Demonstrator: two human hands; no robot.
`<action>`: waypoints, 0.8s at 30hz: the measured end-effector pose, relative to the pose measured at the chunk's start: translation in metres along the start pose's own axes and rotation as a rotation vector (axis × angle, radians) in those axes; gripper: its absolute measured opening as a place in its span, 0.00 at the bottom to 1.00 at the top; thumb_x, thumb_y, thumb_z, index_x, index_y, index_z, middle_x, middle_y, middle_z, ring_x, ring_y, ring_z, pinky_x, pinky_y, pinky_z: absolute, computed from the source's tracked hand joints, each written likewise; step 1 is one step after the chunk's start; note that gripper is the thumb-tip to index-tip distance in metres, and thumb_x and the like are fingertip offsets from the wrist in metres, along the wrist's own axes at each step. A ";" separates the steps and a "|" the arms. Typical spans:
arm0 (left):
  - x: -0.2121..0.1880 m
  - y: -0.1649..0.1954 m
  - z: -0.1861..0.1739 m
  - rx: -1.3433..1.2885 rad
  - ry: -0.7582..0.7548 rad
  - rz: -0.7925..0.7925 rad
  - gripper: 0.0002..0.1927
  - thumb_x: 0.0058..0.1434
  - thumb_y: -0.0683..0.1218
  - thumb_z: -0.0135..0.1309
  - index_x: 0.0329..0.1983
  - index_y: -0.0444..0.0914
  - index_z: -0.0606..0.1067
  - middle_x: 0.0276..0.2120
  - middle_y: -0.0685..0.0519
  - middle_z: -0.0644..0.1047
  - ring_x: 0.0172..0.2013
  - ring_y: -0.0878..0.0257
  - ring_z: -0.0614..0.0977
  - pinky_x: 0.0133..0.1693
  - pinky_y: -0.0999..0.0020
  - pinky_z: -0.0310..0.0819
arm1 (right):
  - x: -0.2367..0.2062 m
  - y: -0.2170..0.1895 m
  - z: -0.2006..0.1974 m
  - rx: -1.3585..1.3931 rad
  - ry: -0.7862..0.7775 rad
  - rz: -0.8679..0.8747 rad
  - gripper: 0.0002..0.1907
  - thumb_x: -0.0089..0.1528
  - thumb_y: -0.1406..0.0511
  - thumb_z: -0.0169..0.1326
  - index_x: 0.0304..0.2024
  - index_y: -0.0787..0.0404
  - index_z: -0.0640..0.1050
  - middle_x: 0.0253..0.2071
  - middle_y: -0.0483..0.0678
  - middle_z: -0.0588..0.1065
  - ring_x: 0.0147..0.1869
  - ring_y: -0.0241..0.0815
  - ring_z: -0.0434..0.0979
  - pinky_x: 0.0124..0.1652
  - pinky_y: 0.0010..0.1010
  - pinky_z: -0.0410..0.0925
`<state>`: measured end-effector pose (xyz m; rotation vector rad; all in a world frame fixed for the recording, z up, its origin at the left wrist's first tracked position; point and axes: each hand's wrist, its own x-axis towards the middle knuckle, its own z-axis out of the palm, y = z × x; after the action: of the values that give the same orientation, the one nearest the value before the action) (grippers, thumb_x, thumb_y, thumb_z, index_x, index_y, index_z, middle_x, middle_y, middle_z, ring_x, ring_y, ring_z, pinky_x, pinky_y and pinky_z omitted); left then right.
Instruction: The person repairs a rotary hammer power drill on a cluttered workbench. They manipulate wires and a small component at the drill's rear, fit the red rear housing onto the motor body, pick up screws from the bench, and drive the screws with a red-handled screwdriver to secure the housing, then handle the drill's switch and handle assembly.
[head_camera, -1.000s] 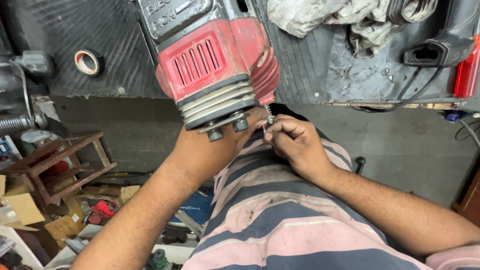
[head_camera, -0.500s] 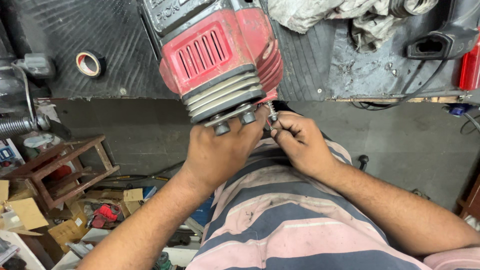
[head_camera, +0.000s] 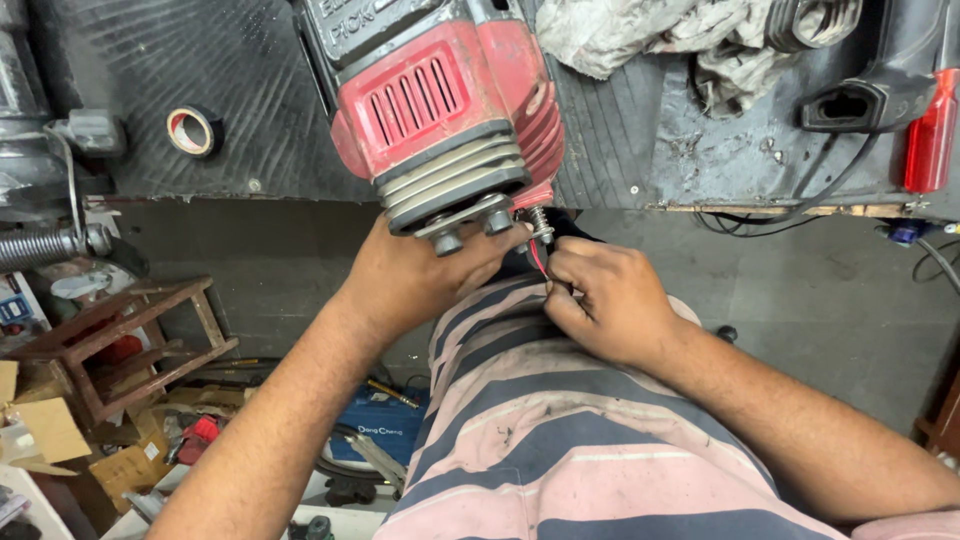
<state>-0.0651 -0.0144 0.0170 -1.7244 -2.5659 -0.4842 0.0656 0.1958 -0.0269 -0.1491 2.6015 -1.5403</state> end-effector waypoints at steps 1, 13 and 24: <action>0.000 0.001 0.000 -0.028 -0.024 -0.018 0.20 0.63 0.50 0.62 0.59 0.53 0.78 0.43 0.58 0.79 0.51 0.55 0.81 0.51 0.53 0.77 | 0.001 0.000 0.000 -0.008 -0.011 -0.014 0.06 0.55 0.68 0.55 0.29 0.63 0.71 0.29 0.53 0.70 0.34 0.57 0.74 0.34 0.45 0.68; 0.008 0.008 -0.008 -0.076 -0.069 -0.140 0.15 0.62 0.51 0.62 0.53 0.51 0.81 0.39 0.58 0.81 0.41 0.58 0.83 0.39 0.57 0.77 | 0.005 -0.009 -0.014 0.092 -0.137 0.001 0.05 0.54 0.67 0.53 0.29 0.63 0.72 0.29 0.52 0.71 0.34 0.56 0.75 0.33 0.44 0.68; -0.013 0.090 0.040 -1.401 0.180 -1.280 0.12 0.68 0.48 0.58 0.43 0.34 0.82 0.24 0.62 0.76 0.23 0.77 0.71 0.24 0.78 0.63 | 0.006 -0.008 -0.019 0.156 -0.171 -0.040 0.05 0.53 0.68 0.53 0.27 0.63 0.71 0.28 0.53 0.70 0.33 0.56 0.74 0.33 0.45 0.67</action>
<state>0.0283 0.0152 -0.0008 0.5675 -2.8088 -2.5753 0.0572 0.2076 -0.0112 -0.3049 2.3528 -1.6565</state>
